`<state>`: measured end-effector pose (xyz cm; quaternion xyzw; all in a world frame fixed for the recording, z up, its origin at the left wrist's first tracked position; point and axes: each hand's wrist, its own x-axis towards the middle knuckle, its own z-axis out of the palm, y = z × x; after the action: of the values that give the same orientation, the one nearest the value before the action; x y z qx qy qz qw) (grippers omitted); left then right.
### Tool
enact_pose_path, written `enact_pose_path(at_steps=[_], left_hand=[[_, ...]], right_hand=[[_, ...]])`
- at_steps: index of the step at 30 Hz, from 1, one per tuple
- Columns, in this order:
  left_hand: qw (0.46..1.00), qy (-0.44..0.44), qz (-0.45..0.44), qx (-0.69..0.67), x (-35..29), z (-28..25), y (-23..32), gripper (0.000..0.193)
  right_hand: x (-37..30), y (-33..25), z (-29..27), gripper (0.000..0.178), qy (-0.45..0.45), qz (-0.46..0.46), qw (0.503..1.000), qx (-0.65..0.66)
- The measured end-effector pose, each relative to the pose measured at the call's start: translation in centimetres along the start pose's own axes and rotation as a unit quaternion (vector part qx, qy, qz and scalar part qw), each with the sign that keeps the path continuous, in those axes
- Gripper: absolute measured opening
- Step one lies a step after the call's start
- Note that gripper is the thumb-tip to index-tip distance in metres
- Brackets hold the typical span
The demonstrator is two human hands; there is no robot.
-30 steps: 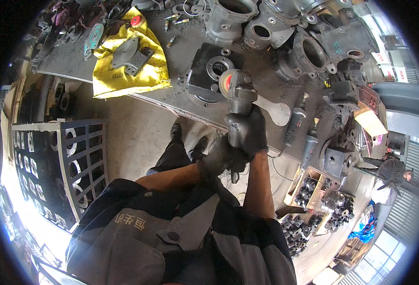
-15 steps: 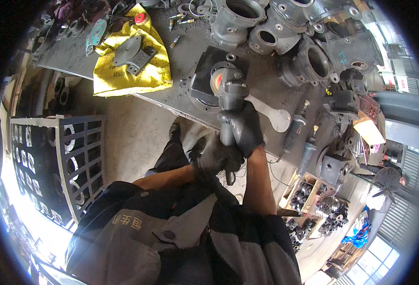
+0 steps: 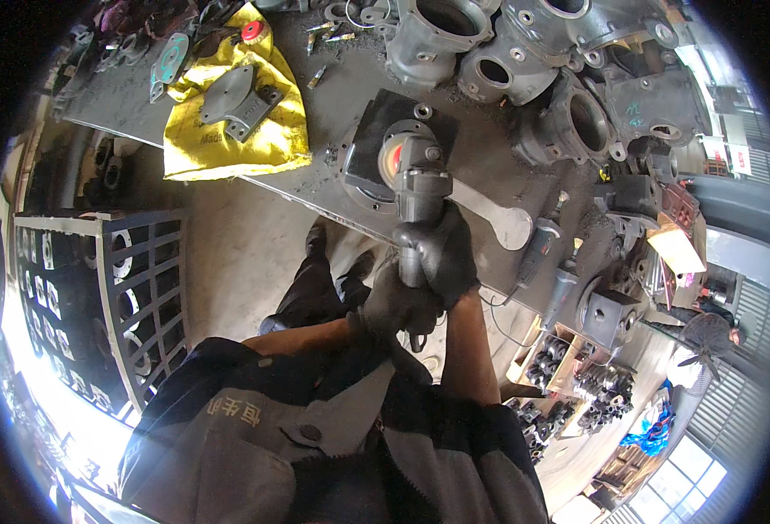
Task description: The person uses an angle grinder to smooth the surface of a metal part on a workbench. They reposition the part and continue grinding different areas, then place the part on top of another metal component.
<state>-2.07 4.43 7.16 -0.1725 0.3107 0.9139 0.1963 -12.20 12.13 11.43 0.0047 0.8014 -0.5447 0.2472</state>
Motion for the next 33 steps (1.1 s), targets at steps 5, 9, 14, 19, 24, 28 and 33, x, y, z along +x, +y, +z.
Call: enact_pose_path(at_steps=[5, 9, 14, 19, 24, 28, 33], left_hand=[[1.000, -0.013, 0.017, -0.009, 1.4, -0.8, 0.0, 0.029], [0.994, -0.039, 0.101, 0.015, 3.1, -0.7, 0.1, 0.027], [0.997, -0.038, -0.055, -0.050, 3.0, 1.1, 0.1, 0.032], [1.000, 0.000, -0.019, 0.014, 2.6, 1.0, 0.6, 0.033], [0.994, -0.019, 0.099, 0.048, 3.1, -0.4, 0.7, 0.029], [0.997, -0.044, 0.059, 0.033, 3.3, -0.1, 0.0, 0.025], [0.999, -0.017, 0.039, -0.010, 3.6, 1.0, -0.8, 0.026]], right_hand=[[1.6, 0.2, 0.0, 0.041, -0.007, -0.006, 1.000, 0.007], [3.3, 0.4, -0.9, 0.041, 0.001, 0.014, 1.000, 0.024], [2.2, 1.4, -2.7, 0.049, 0.046, 0.017, 0.998, -0.042], [2.4, 1.1, -2.2, 0.045, 0.030, 0.007, 0.999, 0.009], [3.2, -0.2, -0.7, 0.036, -0.004, -0.039, 0.999, 0.022], [2.6, 0.0, -1.7, 0.046, 0.003, -0.006, 0.998, 0.058], [2.5, 1.1, -2.9, 0.049, 0.036, 0.020, 0.999, 0.004]])
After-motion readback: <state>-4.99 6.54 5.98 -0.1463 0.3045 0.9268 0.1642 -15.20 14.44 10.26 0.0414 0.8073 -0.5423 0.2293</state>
